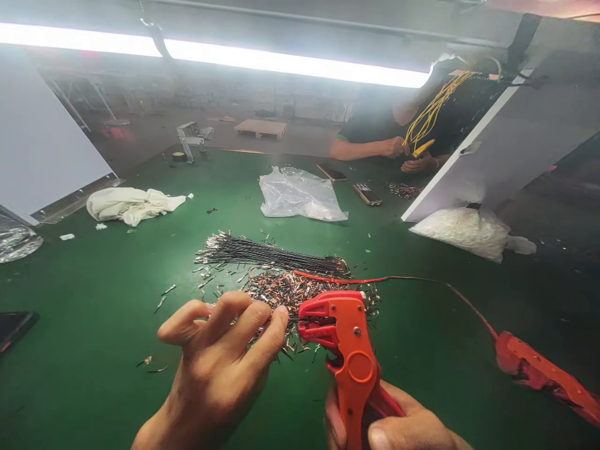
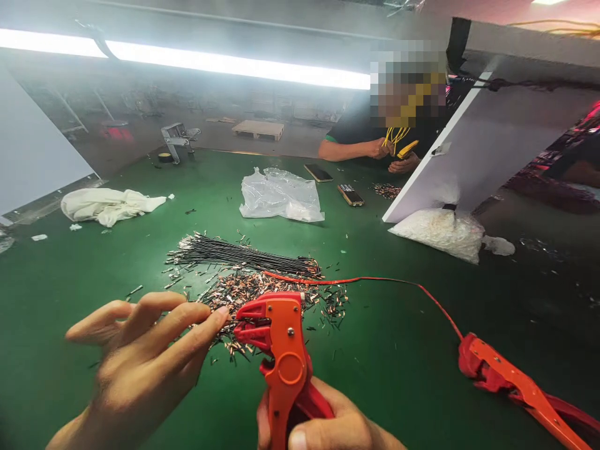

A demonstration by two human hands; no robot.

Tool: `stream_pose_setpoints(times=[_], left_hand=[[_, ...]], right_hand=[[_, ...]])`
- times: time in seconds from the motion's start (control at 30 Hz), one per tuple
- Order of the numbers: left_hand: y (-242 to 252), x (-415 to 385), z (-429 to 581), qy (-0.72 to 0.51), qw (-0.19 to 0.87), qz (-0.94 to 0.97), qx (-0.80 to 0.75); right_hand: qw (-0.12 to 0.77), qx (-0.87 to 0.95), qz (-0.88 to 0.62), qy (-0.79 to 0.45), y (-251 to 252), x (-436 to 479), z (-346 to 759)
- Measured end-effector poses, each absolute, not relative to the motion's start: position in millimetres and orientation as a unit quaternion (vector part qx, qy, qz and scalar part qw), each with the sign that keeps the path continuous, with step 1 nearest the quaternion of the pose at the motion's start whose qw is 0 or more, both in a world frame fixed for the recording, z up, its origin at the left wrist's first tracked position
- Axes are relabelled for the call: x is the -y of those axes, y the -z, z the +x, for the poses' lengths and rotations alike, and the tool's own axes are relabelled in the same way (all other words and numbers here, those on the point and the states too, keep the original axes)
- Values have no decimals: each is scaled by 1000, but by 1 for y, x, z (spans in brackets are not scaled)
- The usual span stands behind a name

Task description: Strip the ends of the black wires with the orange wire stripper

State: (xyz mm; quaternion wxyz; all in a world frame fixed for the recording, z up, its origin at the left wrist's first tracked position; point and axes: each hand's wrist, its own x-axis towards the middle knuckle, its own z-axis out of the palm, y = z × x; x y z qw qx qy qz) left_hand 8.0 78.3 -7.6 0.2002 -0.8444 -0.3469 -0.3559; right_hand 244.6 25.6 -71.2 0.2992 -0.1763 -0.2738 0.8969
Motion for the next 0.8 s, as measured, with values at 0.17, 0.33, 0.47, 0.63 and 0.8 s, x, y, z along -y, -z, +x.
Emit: stream_pose_setpoints(times=[0.17,0.33,0.47,0.63,0.8], left_hand=[[8,-77,12,372,182,-829,376],[11,-76,7,355,199,-836,368],[11,-75,5,348,219,-839,356],[8,-74,6,336,230,-845,346],[5,-72,5,330,240,-846,343]], right_hand=[[321,252,-192,-893,66,-25,242],[332,247,-182,-892,67,-25,241],[336,271,-181,-884,73,-25,242],[352,287,-199,-868,71,-26,244],[338,340,-171,-861,71,-31,246]])
